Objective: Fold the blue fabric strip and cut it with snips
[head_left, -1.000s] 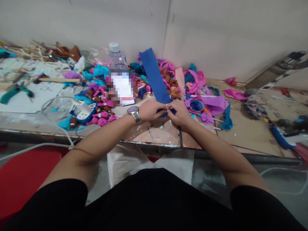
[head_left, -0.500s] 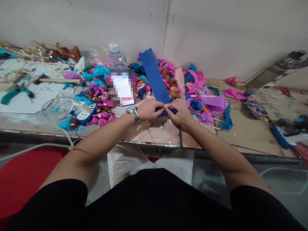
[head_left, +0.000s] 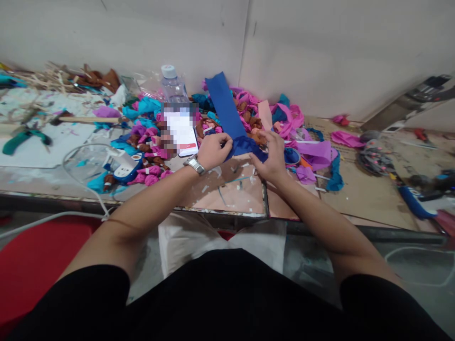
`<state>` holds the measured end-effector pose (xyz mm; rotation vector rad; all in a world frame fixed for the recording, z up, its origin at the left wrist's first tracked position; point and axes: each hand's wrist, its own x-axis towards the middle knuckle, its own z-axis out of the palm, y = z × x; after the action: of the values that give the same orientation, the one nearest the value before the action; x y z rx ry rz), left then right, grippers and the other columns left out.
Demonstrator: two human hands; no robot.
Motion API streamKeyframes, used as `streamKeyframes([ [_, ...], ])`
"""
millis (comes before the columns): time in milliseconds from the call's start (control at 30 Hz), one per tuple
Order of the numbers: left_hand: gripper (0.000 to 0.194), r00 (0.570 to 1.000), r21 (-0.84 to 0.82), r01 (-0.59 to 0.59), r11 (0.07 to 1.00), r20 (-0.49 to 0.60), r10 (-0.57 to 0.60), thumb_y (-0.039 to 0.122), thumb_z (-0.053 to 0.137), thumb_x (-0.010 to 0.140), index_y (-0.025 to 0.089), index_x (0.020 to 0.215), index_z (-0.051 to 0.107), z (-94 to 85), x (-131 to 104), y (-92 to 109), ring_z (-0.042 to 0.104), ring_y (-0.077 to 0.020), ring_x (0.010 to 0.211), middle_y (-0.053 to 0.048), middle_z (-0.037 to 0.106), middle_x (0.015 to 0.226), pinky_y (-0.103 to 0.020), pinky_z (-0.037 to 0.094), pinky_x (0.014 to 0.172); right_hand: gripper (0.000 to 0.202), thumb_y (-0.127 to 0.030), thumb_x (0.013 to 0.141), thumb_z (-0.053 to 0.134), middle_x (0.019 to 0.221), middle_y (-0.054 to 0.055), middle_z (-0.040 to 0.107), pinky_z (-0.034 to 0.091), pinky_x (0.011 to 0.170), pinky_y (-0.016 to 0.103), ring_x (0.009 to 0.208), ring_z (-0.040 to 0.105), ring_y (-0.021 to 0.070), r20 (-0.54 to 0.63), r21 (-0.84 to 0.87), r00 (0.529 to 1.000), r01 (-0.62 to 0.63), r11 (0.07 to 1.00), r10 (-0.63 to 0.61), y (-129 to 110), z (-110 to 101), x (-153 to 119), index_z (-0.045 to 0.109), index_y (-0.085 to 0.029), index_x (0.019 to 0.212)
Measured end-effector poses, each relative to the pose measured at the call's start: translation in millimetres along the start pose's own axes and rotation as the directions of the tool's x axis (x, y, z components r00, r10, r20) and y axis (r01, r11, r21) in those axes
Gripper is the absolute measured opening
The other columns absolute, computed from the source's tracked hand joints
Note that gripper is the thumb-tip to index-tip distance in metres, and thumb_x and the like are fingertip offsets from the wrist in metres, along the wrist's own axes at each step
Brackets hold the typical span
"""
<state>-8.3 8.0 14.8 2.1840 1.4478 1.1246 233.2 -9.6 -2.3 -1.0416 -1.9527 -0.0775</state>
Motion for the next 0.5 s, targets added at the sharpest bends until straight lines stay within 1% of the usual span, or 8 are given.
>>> streamKeyframes([
  [33, 0.028, 0.999, -0.019, 0.014, 1.000, -0.030, -0.014, 0.033, 0.053, 0.096, 0.018, 0.084, 0.073, -0.2, 0.9, -1.0, 0.062, -0.0173, 0.070, -0.004, 0.074, 0.077, -0.032, 0.045, 0.073, 0.054, -0.049, 0.090, 0.067, 0.138, 0.017, 0.062, 0.043, 0.113, 0.060, 0.132, 0.055, 0.0381, -0.031, -0.012, 0.999, -0.013, 1.000, 0.013, -0.5, -0.7, -0.1, 0.057, -0.022, 0.136],
  [100, 0.027, 0.997, -0.048, 0.023, 0.999, -0.075, -0.027, 0.033, 0.053, 0.097, 0.018, 0.084, 0.071, -0.3, 2.2, -2.8, 0.062, -0.0172, 0.071, -0.004, 0.074, 0.079, -0.032, 0.047, 0.074, 0.038, -0.048, 0.091, 0.066, 0.118, 0.014, 0.068, 0.050, 0.102, 0.055, 0.115, 0.062, 0.0348, -0.040, -0.008, 0.998, -0.040, 0.999, 0.039, -2.7, -2.6, -1.0, 0.064, -0.022, 0.119],
  [133, 0.027, 0.995, -0.060, 0.023, 0.998, -0.092, -0.029, 0.034, 0.053, 0.098, 0.018, 0.084, 0.071, -0.4, 2.6, -3.6, 0.062, -0.0173, 0.072, -0.004, 0.074, 0.080, -0.032, 0.047, 0.074, 0.031, -0.048, 0.092, 0.065, 0.104, 0.011, 0.070, 0.052, 0.094, 0.050, 0.101, 0.065, 0.0314, -0.014, 0.008, 0.998, -0.057, 0.998, 0.057, -4.2, -3.7, -1.7, 0.065, -0.022, 0.110],
  [200, 0.026, 0.993, -0.078, 0.022, 0.997, -0.116, -0.031, 0.034, 0.053, 0.098, 0.018, 0.085, 0.070, -0.5, 3.0, -5.0, 0.062, -0.0175, 0.074, -0.004, 0.074, 0.081, -0.032, 0.048, 0.075, 0.026, -0.048, 0.094, 0.063, 0.075, 0.004, 0.064, 0.052, 0.078, 0.040, 0.074, 0.062, 0.0236, 0.080, 0.047, 0.992, -0.097, 0.994, 0.093, -7.2, -5.7, -3.6, 0.066, -0.023, 0.094],
  [267, 0.026, 0.992, -0.087, 0.024, 0.996, -0.122, -0.034, 0.034, 0.053, 0.098, 0.019, 0.085, 0.069, -0.5, 3.2, -6.0, 0.062, -0.0176, 0.074, -0.004, 0.074, 0.082, -0.033, 0.049, 0.075, 0.029, -0.049, 0.096, 0.062, 0.060, -0.001, 0.057, 0.047, 0.067, 0.035, 0.058, 0.055, 0.0185, 0.193, 0.057, 0.975, -0.123, 0.991, 0.110, -9.1, -6.7, -5.7, 0.067, -0.022, 0.085],
  [333, 0.026, 0.992, -0.087, 0.024, 0.996, -0.123, -0.035, 0.035, 0.053, 0.099, 0.019, 0.085, 0.068, -0.4, 3.2, -6.4, 0.062, -0.0178, 0.074, -0.004, 0.074, 0.082, -0.033, 0.049, 0.075, 0.034, -0.050, 0.098, 0.060, 0.059, 0.000, 0.061, 0.045, 0.065, 0.033, 0.057, 0.058, 0.0179, 0.301, 0.023, 0.951, -0.086, 0.996, 0.075, -9.4, -6.1, -7.9, 0.072, -0.022, 0.084],
  [400, 0.026, 0.992, -0.088, 0.022, 0.996, -0.125, -0.033, 0.035, 0.053, 0.099, 0.019, 0.086, 0.068, -0.3, 3.1, -6.4, 0.063, -0.0177, 0.074, -0.004, 0.074, 0.082, -0.033, 0.049, 0.075, 0.035, -0.050, 0.099, 0.059, 0.066, 0.004, 0.071, 0.046, 0.068, 0.033, 0.065, 0.065, 0.0205, 0.386, -0.045, 0.922, -0.021, 0.999, 0.037, -8.2, -4.0, -9.8, 0.079, -0.022, 0.092],
  [500, 0.025, 0.992, -0.078, 0.022, 0.997, -0.124, -0.032, 0.034, 0.053, 0.099, 0.019, 0.086, 0.069, -0.5, 2.8, -5.3, 0.062, -0.0175, 0.074, -0.004, 0.074, 0.082, -0.033, 0.049, 0.075, 0.037, -0.050, 0.098, 0.060, 0.079, 0.009, 0.079, 0.050, 0.074, 0.037, 0.075, 0.072, 0.0273, 0.388, -0.171, 0.918, -0.016, 0.985, 0.082, -5.3, -0.7, -11.5, 0.081, -0.022, 0.111],
])
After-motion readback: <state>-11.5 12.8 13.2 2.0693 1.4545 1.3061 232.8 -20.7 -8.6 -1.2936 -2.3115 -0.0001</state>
